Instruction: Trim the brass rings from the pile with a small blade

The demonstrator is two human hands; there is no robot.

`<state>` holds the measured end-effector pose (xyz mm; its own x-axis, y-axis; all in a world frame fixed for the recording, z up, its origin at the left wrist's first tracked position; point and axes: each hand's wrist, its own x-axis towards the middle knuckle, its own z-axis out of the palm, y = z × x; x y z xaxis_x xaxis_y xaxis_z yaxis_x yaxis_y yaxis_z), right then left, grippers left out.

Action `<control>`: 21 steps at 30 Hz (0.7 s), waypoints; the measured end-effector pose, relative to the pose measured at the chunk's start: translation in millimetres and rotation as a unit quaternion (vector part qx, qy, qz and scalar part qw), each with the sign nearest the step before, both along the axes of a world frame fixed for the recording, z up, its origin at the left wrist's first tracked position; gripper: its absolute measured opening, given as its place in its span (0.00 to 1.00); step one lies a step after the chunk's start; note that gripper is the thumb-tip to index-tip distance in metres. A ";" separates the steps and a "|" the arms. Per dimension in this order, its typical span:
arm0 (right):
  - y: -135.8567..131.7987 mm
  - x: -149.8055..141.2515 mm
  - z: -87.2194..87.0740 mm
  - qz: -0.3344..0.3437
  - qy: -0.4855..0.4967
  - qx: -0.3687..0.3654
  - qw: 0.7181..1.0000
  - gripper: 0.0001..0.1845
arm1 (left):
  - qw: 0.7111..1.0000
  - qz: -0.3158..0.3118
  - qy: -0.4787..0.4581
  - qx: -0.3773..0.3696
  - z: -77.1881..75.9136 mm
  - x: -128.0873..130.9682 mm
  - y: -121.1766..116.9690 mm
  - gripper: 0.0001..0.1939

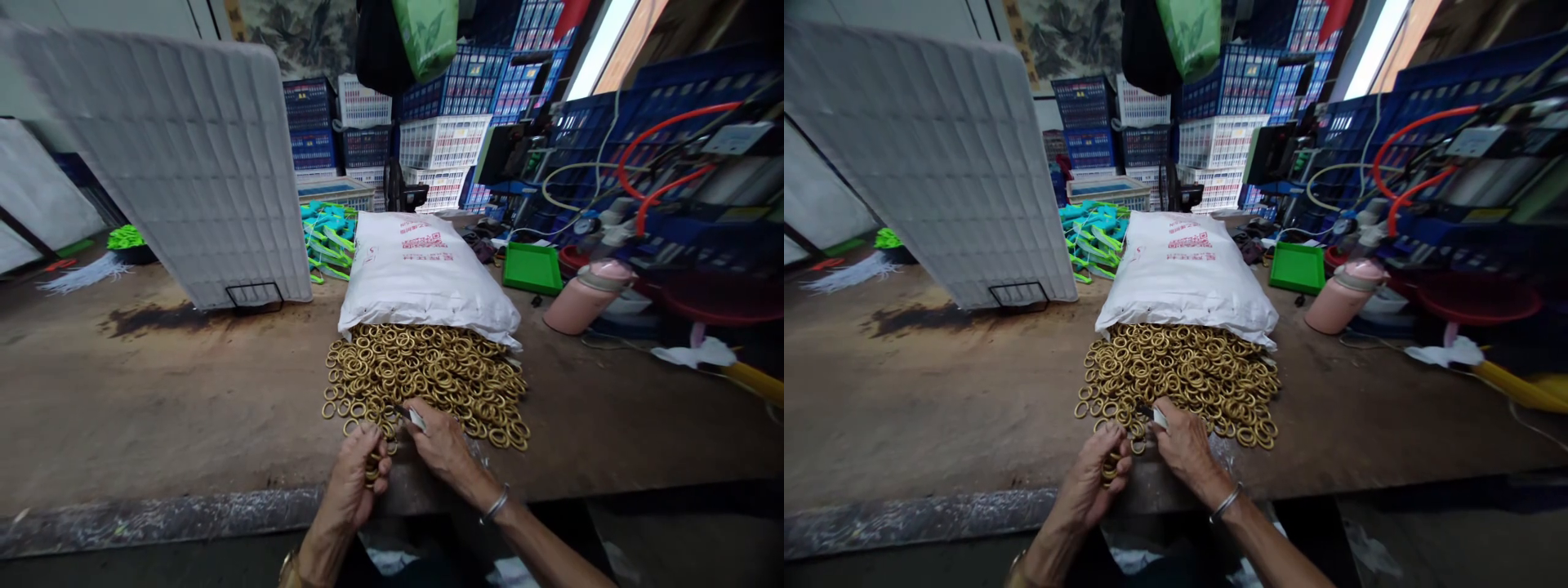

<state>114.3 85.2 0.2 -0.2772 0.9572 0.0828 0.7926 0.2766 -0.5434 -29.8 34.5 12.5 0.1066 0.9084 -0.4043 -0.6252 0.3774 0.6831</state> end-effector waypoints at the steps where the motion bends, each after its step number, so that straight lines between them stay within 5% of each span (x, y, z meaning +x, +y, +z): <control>1: -0.6 0.7 1.6 0.005 0.021 -0.001 1.000 0.08 | 0.999 0.006 0.039 0.010 -0.6 2.2 1.6 0.16; 6: -6.4 0.1 10.0 0.024 0.084 -0.014 0.996 0.07 | 0.971 0.015 0.231 0.059 -1.6 12.8 10.4 0.17; 12: -8.3 -4.2 12.5 0.003 0.207 -0.070 0.976 0.10 | 0.946 -0.017 0.310 0.089 5.3 17.0 14.0 0.10; 21: -12.9 -5.4 8.4 -0.045 0.390 -0.321 0.862 0.17 | 0.932 -0.003 0.339 0.125 1.0 17.8 11.7 0.09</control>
